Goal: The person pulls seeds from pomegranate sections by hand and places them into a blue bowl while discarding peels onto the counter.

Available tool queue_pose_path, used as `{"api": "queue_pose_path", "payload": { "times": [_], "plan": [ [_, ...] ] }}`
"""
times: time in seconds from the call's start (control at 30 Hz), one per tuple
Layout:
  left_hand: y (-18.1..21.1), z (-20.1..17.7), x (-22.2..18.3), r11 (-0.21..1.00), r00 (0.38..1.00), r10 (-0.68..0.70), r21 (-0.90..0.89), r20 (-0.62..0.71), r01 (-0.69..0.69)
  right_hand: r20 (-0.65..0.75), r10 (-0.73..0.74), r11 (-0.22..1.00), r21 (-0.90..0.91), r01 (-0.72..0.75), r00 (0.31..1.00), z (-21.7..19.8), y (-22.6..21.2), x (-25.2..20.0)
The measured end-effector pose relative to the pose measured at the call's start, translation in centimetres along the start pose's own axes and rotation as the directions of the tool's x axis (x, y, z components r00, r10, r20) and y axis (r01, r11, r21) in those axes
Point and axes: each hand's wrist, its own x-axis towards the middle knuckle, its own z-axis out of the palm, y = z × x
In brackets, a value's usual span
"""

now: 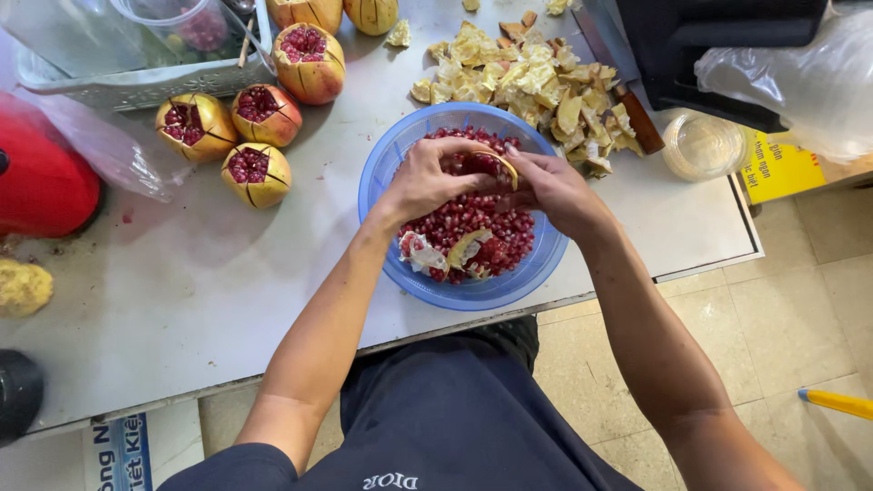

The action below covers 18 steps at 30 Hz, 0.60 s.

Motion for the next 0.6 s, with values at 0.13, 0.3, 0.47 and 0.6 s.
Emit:
{"api": "queue_pose_path", "payload": {
  "times": [0.13,0.3,0.47,0.6],
  "plan": [
    [0.4,-0.9,-0.6,0.959,0.956,-0.281,0.011,-0.088,0.283,-0.059,-0.25,0.964,-0.111,0.242,0.966,0.7,0.1,0.0],
    [0.1,-1.2,-0.4,0.965,0.958,-0.247,0.051,-0.148,0.257,-0.107,-0.388,0.912,-0.189,0.364,0.915,2.1,-0.3,-0.8],
    [-1.3,0.4,0.7,0.948,0.927,-0.303,-0.174,-0.221,0.268,-0.206,-0.529,0.838,-0.282,0.468,0.823,4.5,-0.6,-0.9],
    [-2.1,2.3,1.6,0.968,0.85,-0.246,-0.071,-0.466,0.241,-0.228,-0.585,0.791,-0.372,0.486,0.778,5.8,-0.6,-0.9]
  ]
}}
